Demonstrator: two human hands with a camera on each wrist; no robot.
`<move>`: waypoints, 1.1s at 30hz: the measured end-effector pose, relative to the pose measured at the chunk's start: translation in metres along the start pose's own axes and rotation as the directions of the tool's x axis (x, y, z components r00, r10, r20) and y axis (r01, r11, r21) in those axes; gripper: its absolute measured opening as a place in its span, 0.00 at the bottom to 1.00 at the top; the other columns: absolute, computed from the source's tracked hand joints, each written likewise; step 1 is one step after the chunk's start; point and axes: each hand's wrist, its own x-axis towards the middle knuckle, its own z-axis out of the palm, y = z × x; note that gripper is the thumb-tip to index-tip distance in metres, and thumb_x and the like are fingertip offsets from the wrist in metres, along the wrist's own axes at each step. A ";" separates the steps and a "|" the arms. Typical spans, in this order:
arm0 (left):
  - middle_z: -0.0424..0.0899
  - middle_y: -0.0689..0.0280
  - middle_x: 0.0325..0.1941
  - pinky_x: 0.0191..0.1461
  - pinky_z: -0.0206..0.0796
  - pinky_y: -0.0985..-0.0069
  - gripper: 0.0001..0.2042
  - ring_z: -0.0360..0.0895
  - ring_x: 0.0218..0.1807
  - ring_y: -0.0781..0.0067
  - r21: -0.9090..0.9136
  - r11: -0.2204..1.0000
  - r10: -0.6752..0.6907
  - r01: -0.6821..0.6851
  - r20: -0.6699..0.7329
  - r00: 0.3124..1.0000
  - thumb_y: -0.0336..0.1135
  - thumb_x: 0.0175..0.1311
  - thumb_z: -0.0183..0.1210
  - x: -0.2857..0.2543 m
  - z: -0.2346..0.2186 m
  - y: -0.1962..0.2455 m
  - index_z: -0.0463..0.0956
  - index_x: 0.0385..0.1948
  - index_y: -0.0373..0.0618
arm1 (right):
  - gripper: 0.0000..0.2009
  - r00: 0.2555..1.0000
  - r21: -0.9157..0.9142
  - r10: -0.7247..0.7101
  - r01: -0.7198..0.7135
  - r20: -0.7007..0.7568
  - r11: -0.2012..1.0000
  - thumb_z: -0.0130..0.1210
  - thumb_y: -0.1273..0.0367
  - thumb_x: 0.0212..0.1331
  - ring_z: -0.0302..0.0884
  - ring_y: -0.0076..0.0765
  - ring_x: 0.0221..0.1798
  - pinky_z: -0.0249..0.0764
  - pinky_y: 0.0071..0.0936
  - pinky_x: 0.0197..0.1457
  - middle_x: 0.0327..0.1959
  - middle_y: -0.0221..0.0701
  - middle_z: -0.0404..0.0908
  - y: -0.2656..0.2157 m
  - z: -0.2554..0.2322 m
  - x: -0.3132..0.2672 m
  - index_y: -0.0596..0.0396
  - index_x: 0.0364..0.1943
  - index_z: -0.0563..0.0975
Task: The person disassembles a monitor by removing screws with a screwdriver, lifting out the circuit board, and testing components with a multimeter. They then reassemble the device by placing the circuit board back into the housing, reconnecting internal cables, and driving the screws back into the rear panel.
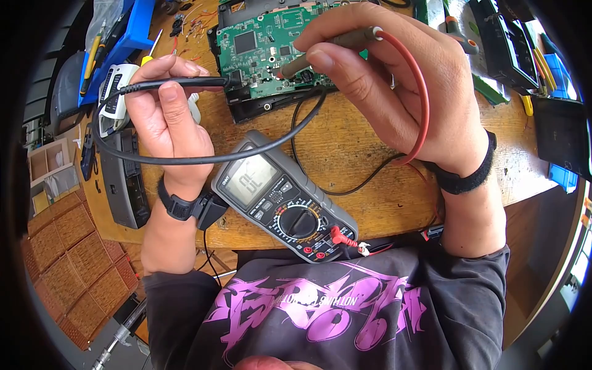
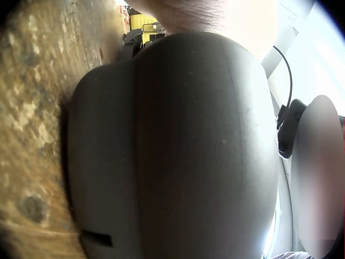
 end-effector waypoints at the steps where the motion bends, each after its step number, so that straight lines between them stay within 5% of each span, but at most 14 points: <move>1: 0.83 0.57 0.54 0.61 0.84 0.65 0.13 0.83 0.54 0.67 0.002 1.000 -0.005 0.005 0.007 1.000 0.35 0.93 0.50 0.000 0.000 0.000 0.71 0.67 0.37 | 0.13 1.000 0.008 -0.002 0.002 0.000 1.000 0.58 0.67 0.86 0.88 0.27 0.41 0.82 0.25 0.48 0.44 0.36 0.94 0.000 0.000 0.000 0.63 0.58 0.87; 23: 0.83 0.54 0.57 0.55 0.91 0.65 0.13 0.85 0.54 0.68 0.032 0.999 -0.016 0.015 0.044 0.999 0.32 0.92 0.50 0.001 0.002 0.001 0.71 0.66 0.35 | 0.13 1.000 -0.018 -0.004 0.004 0.009 1.000 0.59 0.67 0.86 0.90 0.28 0.42 0.83 0.25 0.50 0.44 0.36 0.94 -0.002 -0.001 0.000 0.63 0.58 0.87; 28: 0.83 0.54 0.57 0.55 0.91 0.65 0.12 0.85 0.55 0.68 0.036 0.999 -0.026 0.024 0.041 0.999 0.33 0.92 0.50 0.000 0.002 0.000 0.71 0.66 0.35 | 0.13 0.994 -0.024 -0.108 0.108 0.014 0.994 0.59 0.68 0.85 0.91 0.29 0.43 0.84 0.25 0.50 0.46 0.37 0.94 0.002 0.000 0.003 0.65 0.58 0.87; 33: 0.83 0.54 0.57 0.55 0.91 0.65 0.13 0.85 0.55 0.68 0.046 0.999 -0.025 0.023 0.035 0.999 0.33 0.92 0.51 0.001 0.002 0.001 0.71 0.66 0.36 | 0.13 0.999 0.010 -0.030 0.030 0.016 0.999 0.59 0.68 0.84 0.92 0.31 0.44 0.85 0.27 0.52 0.47 0.38 0.94 -0.003 0.000 0.000 0.65 0.57 0.87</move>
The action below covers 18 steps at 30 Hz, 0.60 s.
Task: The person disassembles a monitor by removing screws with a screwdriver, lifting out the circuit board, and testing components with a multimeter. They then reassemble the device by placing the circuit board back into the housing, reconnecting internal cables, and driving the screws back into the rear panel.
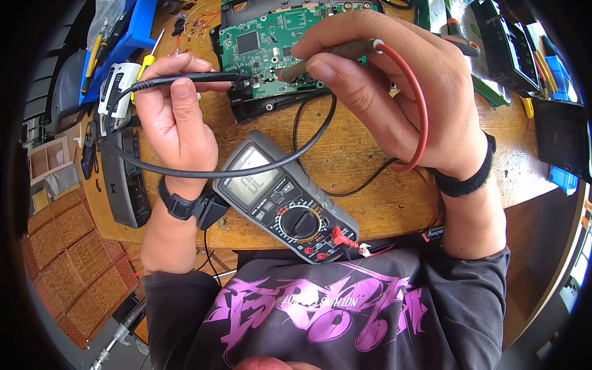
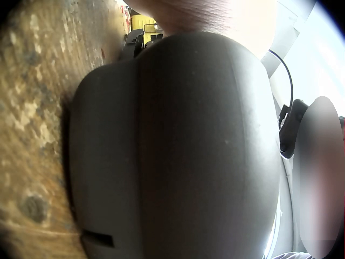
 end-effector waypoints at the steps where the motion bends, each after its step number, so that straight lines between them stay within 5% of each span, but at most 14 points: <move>1: 0.83 0.54 0.57 0.55 0.90 0.65 0.13 0.85 0.55 0.68 -0.004 1.000 -0.005 0.005 0.003 1.000 0.33 0.92 0.51 0.000 0.000 0.000 0.71 0.66 0.35 | 0.13 1.000 0.005 0.025 -0.025 0.008 1.000 0.60 0.68 0.84 0.93 0.32 0.45 0.85 0.28 0.53 0.47 0.38 0.94 -0.001 -0.001 0.000 0.65 0.58 0.87; 18: 0.84 0.55 0.56 0.56 0.90 0.66 0.12 0.86 0.54 0.69 0.006 1.000 -0.013 0.013 0.010 1.000 0.32 0.92 0.51 0.000 0.000 0.002 0.72 0.66 0.35 | 0.13 0.992 -0.047 -0.062 0.068 0.114 0.997 0.66 0.70 0.78 0.96 0.46 0.55 0.88 0.37 0.62 0.53 0.43 0.95 0.005 0.004 0.007 0.63 0.59 0.88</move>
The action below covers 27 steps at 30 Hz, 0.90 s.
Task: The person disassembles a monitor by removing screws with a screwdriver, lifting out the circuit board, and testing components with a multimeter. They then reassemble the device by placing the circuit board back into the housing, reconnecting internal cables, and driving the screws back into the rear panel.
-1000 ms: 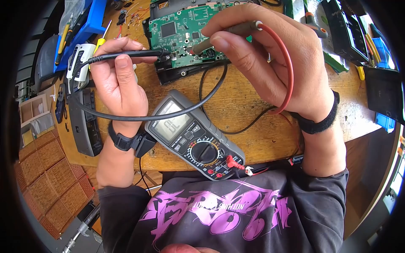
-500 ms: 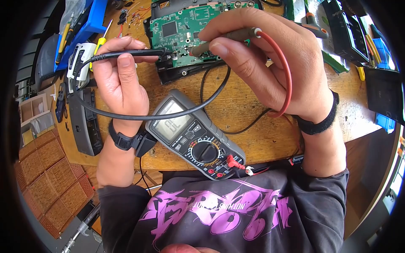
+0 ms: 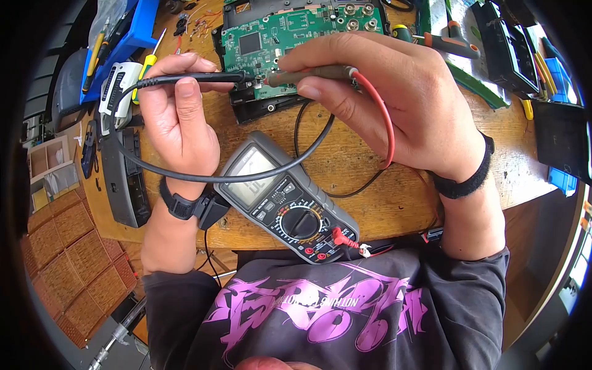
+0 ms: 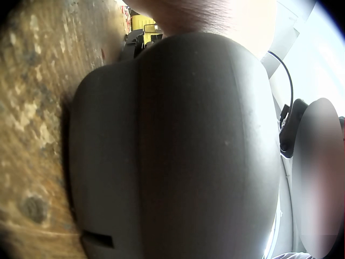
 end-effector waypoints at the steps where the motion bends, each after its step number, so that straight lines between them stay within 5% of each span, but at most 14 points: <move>1: 0.84 0.55 0.56 0.56 0.90 0.66 0.12 0.86 0.54 0.69 0.002 1.000 0.000 0.000 0.001 1.000 0.32 0.92 0.51 0.000 0.000 0.000 0.72 0.66 0.35 | 0.13 1.000 -0.007 -0.011 0.011 0.012 1.000 0.66 0.71 0.78 0.96 0.47 0.55 0.88 0.38 0.62 0.53 0.43 0.95 0.000 0.000 0.000 0.63 0.59 0.88; 27: 0.84 0.55 0.57 0.56 0.89 0.66 0.13 0.85 0.55 0.68 0.000 1.000 -0.008 0.008 -0.009 1.000 0.32 0.92 0.51 0.000 0.000 0.000 0.72 0.66 0.35 | 0.13 1.000 0.011 -0.019 0.019 0.013 1.000 0.66 0.71 0.79 0.96 0.47 0.55 0.89 0.38 0.61 0.53 0.43 0.95 0.002 0.000 0.000 0.63 0.59 0.88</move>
